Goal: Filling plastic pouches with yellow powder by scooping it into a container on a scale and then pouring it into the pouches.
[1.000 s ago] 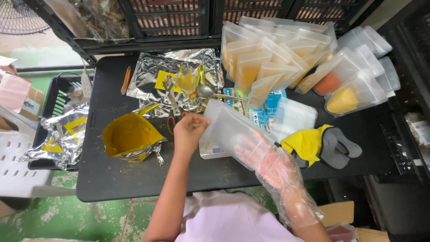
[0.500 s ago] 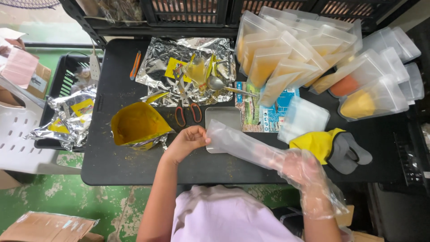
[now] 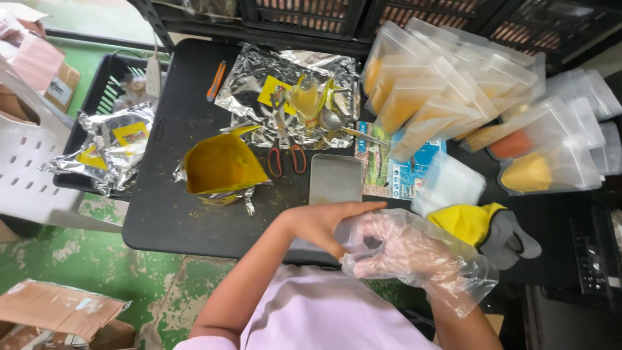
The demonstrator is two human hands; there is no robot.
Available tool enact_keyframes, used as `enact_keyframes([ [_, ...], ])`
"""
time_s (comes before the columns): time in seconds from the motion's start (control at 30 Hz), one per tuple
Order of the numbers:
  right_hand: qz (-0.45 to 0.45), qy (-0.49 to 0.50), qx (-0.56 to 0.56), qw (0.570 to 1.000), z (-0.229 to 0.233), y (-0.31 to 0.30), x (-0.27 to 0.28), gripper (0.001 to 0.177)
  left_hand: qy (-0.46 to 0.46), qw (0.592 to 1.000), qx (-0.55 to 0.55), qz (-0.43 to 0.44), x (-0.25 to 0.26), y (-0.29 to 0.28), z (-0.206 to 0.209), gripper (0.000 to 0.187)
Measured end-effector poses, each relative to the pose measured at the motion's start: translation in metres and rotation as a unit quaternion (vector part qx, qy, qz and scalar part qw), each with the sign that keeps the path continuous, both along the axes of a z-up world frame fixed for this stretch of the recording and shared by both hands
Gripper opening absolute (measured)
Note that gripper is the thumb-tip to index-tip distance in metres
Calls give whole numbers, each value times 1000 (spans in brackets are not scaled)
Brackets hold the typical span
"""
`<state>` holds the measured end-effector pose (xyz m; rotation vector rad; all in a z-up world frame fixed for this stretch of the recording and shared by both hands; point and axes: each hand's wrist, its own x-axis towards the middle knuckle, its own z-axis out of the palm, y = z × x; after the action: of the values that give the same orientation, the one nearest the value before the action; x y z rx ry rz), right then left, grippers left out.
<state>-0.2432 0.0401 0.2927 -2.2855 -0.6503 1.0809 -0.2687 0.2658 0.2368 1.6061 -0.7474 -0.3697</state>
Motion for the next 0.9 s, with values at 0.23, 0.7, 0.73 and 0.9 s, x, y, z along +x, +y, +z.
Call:
enact_keyframes([
  [0.23,143,-45,110,983,9,57,1,37,191,974,29,-115,-10,54,1,135],
  [0.7,-256,25,326,910,-28,181,121,51,164,956,36,242,-63,98,-37,83],
  [0.73,-185,-218,230,930,-58,188,152,58,167,956,32,237,-63,101,-37,82],
  [0.9,152,-882,-86,438,-186,208,268,109,191,949,44,247,-66,108,-33,87],
])
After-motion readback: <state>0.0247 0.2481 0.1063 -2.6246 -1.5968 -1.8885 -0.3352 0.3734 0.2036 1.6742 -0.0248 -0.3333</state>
